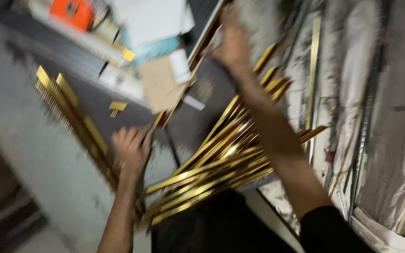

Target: The person picks up long decorative mouldings with gold trim from a workbench, briefly measures one with a tape measure, and then repeatedly moves them between piles on the bench. The person handles the mouldings one at a time, stacking them in different locations on the cluttered surface.

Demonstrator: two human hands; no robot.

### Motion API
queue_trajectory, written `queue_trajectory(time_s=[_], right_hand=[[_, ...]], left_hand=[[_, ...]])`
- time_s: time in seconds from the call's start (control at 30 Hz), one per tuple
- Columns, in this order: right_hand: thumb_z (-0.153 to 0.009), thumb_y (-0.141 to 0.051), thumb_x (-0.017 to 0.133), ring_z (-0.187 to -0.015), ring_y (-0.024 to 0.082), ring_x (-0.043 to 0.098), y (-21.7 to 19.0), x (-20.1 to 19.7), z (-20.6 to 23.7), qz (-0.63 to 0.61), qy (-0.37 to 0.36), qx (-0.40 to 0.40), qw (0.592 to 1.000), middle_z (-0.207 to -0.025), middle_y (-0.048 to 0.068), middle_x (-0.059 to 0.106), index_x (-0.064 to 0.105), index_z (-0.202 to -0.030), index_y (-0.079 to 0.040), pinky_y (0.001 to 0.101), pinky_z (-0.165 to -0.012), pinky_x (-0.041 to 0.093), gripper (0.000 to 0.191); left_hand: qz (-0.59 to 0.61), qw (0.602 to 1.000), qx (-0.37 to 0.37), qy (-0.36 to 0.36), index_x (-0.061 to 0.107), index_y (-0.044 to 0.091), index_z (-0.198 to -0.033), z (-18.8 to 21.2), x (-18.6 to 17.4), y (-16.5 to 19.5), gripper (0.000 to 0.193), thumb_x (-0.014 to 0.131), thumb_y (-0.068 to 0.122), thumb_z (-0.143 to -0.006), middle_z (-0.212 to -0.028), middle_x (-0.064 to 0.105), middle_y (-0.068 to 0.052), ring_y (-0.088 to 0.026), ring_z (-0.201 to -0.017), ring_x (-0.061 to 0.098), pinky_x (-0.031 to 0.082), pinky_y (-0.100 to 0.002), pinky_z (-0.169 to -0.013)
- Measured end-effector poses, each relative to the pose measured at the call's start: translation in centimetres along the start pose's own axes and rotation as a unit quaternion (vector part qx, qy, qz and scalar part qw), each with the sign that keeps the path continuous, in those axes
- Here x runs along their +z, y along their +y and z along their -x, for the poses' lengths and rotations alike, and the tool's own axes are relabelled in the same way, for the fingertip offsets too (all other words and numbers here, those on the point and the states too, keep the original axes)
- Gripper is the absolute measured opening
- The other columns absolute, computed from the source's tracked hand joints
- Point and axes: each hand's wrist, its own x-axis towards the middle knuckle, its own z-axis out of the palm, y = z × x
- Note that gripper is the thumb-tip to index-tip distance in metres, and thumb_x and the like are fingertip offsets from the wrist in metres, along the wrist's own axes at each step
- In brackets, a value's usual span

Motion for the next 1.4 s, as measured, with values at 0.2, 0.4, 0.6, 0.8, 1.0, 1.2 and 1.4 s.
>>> queue_trajectory(time_s=[0.2, 0.4, 0.6, 0.8, 1.0, 1.2, 1.4], right_hand=[[-0.081, -0.026, 0.099, -0.153, 0.034, 0.040, 2.0, 4.0, 1.8, 0.046, 0.096, -0.181, 0.978, -0.160, 0.022, 0.038, 0.039, -0.159, -0.006, 0.0418, -0.127, 0.037, 0.101], [-0.074, -0.035, 0.096, -0.158, 0.040, 0.027, 0.9, 5.6, -1.3, 0.050, 0.089, -0.149, 0.984, -0.165, 0.037, 0.025, 0.024, -0.160, 0.013, 0.0528, -0.125, 0.029, 0.122], [-0.071, -0.068, 0.093, -0.145, 0.045, 0.025, -1.7, 2.6, -6.1, 0.087, 0.050, -0.147, 0.984, -0.158, 0.040, 0.027, 0.026, -0.157, 0.006, 0.0577, -0.107, 0.032, 0.132], [-0.081, -0.050, 0.079, -0.135, 0.029, 0.049, 2.2, -3.1, -6.3, 0.370, -0.093, -0.333, 0.862, -0.141, 0.011, 0.057, 0.061, -0.132, -0.029, 0.0489, -0.115, 0.039, 0.058], [-0.099, -0.016, 0.067, -0.105, 0.017, 0.070, 6.6, -6.2, 0.5, 0.182, -0.021, -0.463, 0.867, -0.110, 0.002, 0.073, 0.066, -0.122, -0.027, 0.0393, -0.099, 0.055, 0.026], [-0.098, -0.022, 0.073, -0.083, 0.013, 0.065, 5.7, -1.0, 20.3, -0.012, -0.113, -0.463, 0.879, -0.090, -0.002, 0.067, 0.065, -0.112, -0.034, 0.0292, -0.073, 0.057, 0.019], [-0.075, -0.043, 0.080, -0.105, 0.030, 0.067, -2.8, -1.7, 27.7, -0.076, -0.095, -0.453, 0.883, -0.122, 0.010, 0.069, 0.059, -0.131, -0.022, 0.0454, -0.085, 0.049, 0.063]], left_hand=[[0.032, 0.998, 0.010, 0.051, 0.082, 0.014, -0.103, -1.1, 0.6, -0.5, 0.014, 0.084, 0.019, -0.090, -0.094, 0.074, 0.002, -0.018, -0.083, 0.053, 0.033, -0.039, -0.076], [0.111, 0.946, -0.288, 0.099, 0.065, 0.007, -0.081, -2.2, 3.4, -4.2, 0.022, 0.065, 0.017, -0.100, -0.083, 0.064, -0.006, -0.016, -0.074, 0.055, 0.047, -0.036, -0.071], [-0.093, 0.929, -0.245, 0.262, 0.065, -0.003, -0.115, -1.4, -1.6, -6.3, 0.025, 0.064, 0.019, -0.103, -0.117, 0.063, -0.016, -0.030, -0.112, 0.057, 0.048, -0.051, -0.096], [-0.163, 0.920, -0.356, 0.005, 0.065, 0.002, -0.126, 1.9, -6.4, -7.8, 0.058, 0.074, 0.048, -0.092, -0.130, 0.058, -0.024, -0.041, -0.117, 0.046, 0.044, -0.060, -0.090], [0.013, 0.912, -0.408, 0.051, 0.051, -0.003, -0.133, 4.7, -5.4, -8.5, 0.042, 0.058, 0.031, -0.109, -0.110, 0.067, -0.022, -0.040, -0.098, 0.066, 0.053, -0.052, -0.090], [0.007, 0.934, -0.239, 0.267, 0.032, -0.009, -0.143, 8.5, -9.0, -8.2, 0.041, 0.049, 0.016, -0.115, -0.126, 0.057, -0.031, -0.039, -0.112, 0.062, 0.053, -0.050, -0.094], [0.308, 0.753, -0.388, 0.434, 0.041, 0.004, -0.122, 8.6, -14.7, -1.6, 0.031, 0.059, 0.025, -0.106, -0.092, 0.053, -0.015, -0.027, -0.078, 0.048, 0.045, -0.044, -0.070]])
